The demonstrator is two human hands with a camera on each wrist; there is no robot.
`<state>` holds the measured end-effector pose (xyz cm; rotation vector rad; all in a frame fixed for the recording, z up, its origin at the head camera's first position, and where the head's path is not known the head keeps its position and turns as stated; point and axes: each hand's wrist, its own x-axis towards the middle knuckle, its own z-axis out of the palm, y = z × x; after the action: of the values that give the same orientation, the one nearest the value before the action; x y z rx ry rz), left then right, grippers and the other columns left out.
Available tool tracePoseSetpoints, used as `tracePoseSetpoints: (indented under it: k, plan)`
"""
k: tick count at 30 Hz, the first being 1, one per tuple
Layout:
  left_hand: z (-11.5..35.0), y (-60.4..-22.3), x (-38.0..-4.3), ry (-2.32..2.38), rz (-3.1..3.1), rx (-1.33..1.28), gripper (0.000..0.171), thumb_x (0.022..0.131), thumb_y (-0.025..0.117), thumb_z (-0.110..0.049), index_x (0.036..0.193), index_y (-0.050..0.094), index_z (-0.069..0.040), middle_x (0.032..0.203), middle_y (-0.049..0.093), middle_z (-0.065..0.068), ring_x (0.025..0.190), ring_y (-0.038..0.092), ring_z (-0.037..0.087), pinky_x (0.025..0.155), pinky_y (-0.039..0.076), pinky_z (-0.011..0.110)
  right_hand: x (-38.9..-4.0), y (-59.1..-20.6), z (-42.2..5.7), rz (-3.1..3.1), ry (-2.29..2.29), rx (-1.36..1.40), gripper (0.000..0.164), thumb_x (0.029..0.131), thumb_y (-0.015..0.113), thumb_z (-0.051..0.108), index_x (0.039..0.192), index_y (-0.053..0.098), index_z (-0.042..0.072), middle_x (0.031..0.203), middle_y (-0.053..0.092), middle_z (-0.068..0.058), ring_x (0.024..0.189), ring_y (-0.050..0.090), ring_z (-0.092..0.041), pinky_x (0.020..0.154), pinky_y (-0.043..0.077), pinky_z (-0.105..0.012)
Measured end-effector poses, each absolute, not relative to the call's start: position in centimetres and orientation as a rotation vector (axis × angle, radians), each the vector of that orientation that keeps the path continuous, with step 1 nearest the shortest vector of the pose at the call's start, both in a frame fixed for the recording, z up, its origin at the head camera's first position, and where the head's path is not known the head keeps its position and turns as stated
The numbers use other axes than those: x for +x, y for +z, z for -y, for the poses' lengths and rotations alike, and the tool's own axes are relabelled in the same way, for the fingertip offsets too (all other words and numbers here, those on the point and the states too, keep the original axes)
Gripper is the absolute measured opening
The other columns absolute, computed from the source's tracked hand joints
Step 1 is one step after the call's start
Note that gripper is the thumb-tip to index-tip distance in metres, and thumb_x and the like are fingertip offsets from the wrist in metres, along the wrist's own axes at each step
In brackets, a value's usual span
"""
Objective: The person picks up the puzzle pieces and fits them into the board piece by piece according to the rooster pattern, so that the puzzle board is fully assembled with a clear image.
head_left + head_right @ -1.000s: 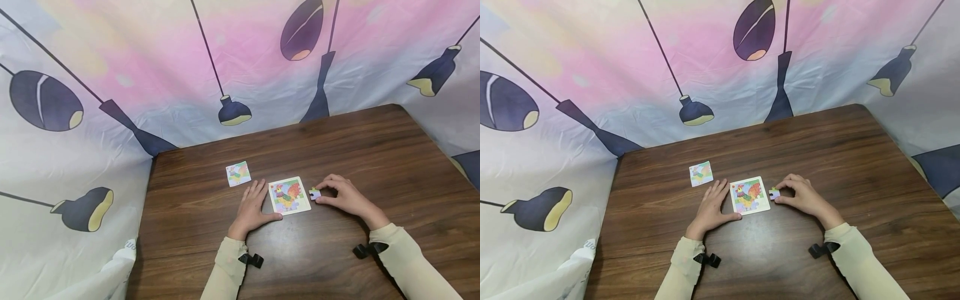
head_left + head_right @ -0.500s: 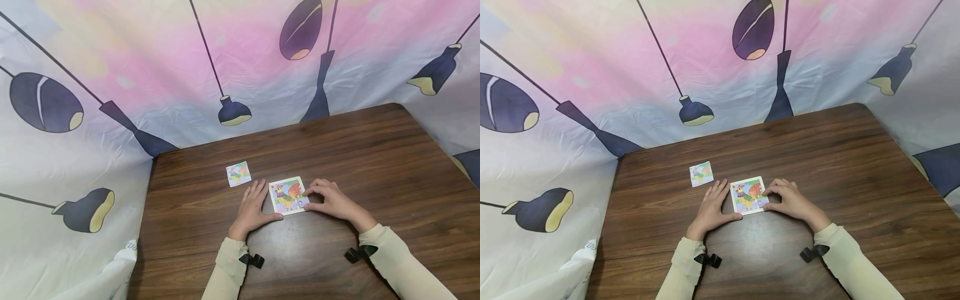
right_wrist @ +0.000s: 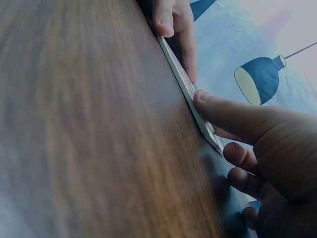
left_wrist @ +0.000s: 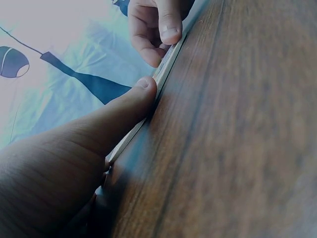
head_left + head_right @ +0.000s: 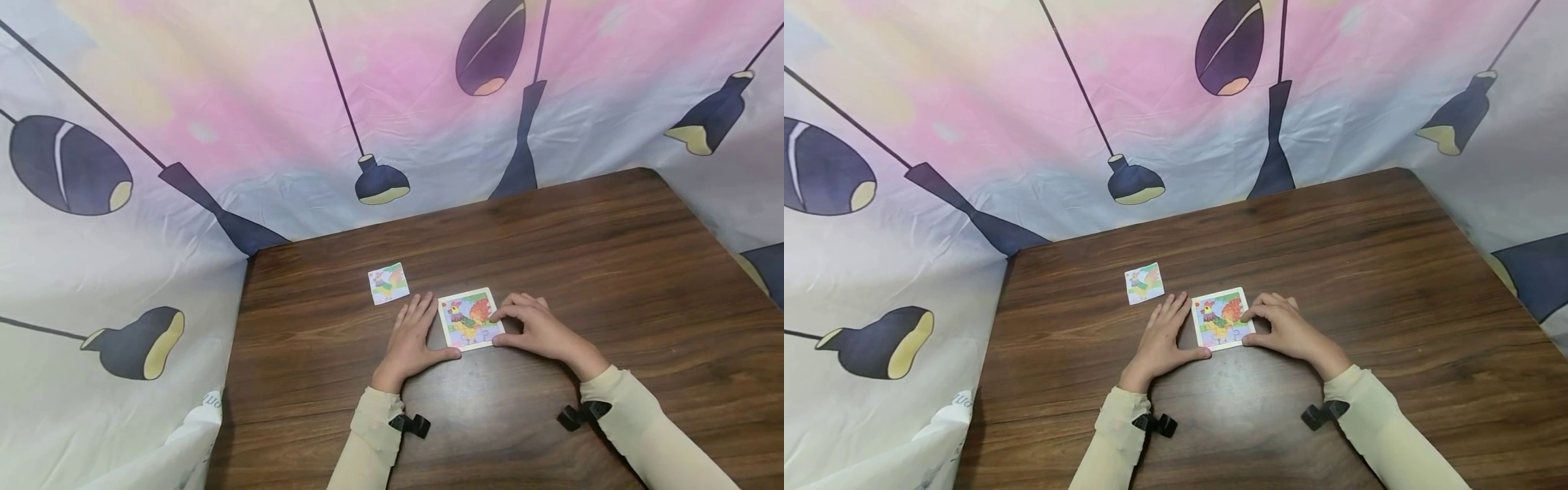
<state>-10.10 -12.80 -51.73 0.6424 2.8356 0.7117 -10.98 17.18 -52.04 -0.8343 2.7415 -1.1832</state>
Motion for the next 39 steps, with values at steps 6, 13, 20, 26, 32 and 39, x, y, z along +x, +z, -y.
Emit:
tracePoseSetpoints:
  k: [6, 13, 20, 26, 32, 39]
  plan:
    - [12.9, -51.7, -9.9, 0.721, -2.83, 0.641, 0.112, 0.084, 0.081, -0.064, 0.168, 0.029, -0.01, 0.174, 0.023, 0.008, 0.163, 0.013, 0.028, 0.131, 0.01, 0.049, -10.7, -52.1, -16.8, -2.77, -1.216, -0.865, 0.026, 0.084, 0.091, 0.025, 0.108, 0.08, 0.021, 0.102, 0.061, 0.009, 0.09, 0.049, -0.009, 0.079, 0.027, -0.037]
    - [13.1, -51.9, -10.0, 0.715, -2.833, 0.646, 0.112, 0.084, 0.08, -0.065, 0.168, 0.028, -0.01, 0.175, 0.023, 0.008, 0.163, 0.013, 0.027, 0.131, 0.01, 0.049, -10.5, -52.1, -15.9, -2.796, -1.193, -0.895, 0.017, 0.088, 0.088, 0.019, 0.103, 0.082, 0.022, 0.1, 0.06, 0.011, 0.092, 0.047, -0.01, 0.077, 0.026, -0.038]
    - [13.2, -52.0, -10.2, 0.722, -2.834, 0.64, 0.113, 0.084, 0.081, -0.065, 0.168, 0.029, -0.01, 0.175, 0.023, 0.007, 0.163, 0.013, 0.027, 0.131, 0.01, 0.048, -10.4, -51.9, -15.5, -2.798, -1.182, -0.857, 0.018, 0.087, 0.088, 0.016, 0.103, 0.081, 0.018, 0.099, 0.06, 0.008, 0.093, 0.049, -0.013, 0.078, 0.028, -0.038]
    - [13.1, -52.0, -10.1, 0.728, -2.825, 0.644, 0.112, 0.084, 0.08, -0.065, 0.168, 0.029, -0.01, 0.175, 0.023, 0.008, 0.163, 0.013, 0.028, 0.131, 0.011, 0.049, -10.3, -51.9, -15.5, -2.791, -1.182, -0.838, 0.018, 0.088, 0.088, 0.014, 0.104, 0.08, 0.016, 0.099, 0.06, 0.007, 0.093, 0.049, -0.013, 0.079, 0.029, -0.038]
    - [12.9, -52.0, -10.0, 0.719, -2.817, 0.648, 0.113, 0.085, 0.08, -0.065, 0.168, 0.027, -0.011, 0.175, 0.022, 0.007, 0.163, 0.012, 0.027, 0.132, 0.01, 0.048, -10.2, -52.0, -15.7, -2.783, -1.178, -0.816, 0.017, 0.088, 0.088, 0.015, 0.103, 0.08, 0.017, 0.099, 0.06, 0.008, 0.091, 0.048, -0.013, 0.078, 0.028, -0.038]
    - [13.0, -52.1, -9.3, 0.738, -2.815, 0.655, 0.112, 0.085, 0.08, -0.064, 0.168, 0.028, -0.01, 0.175, 0.023, 0.009, 0.163, 0.013, 0.029, 0.131, 0.011, 0.051, -9.6, -52.0, -15.4, -2.79, -1.192, -0.805, 0.016, 0.088, 0.088, 0.016, 0.101, 0.08, 0.018, 0.097, 0.06, 0.008, 0.09, 0.049, -0.014, 0.077, 0.028, -0.039]
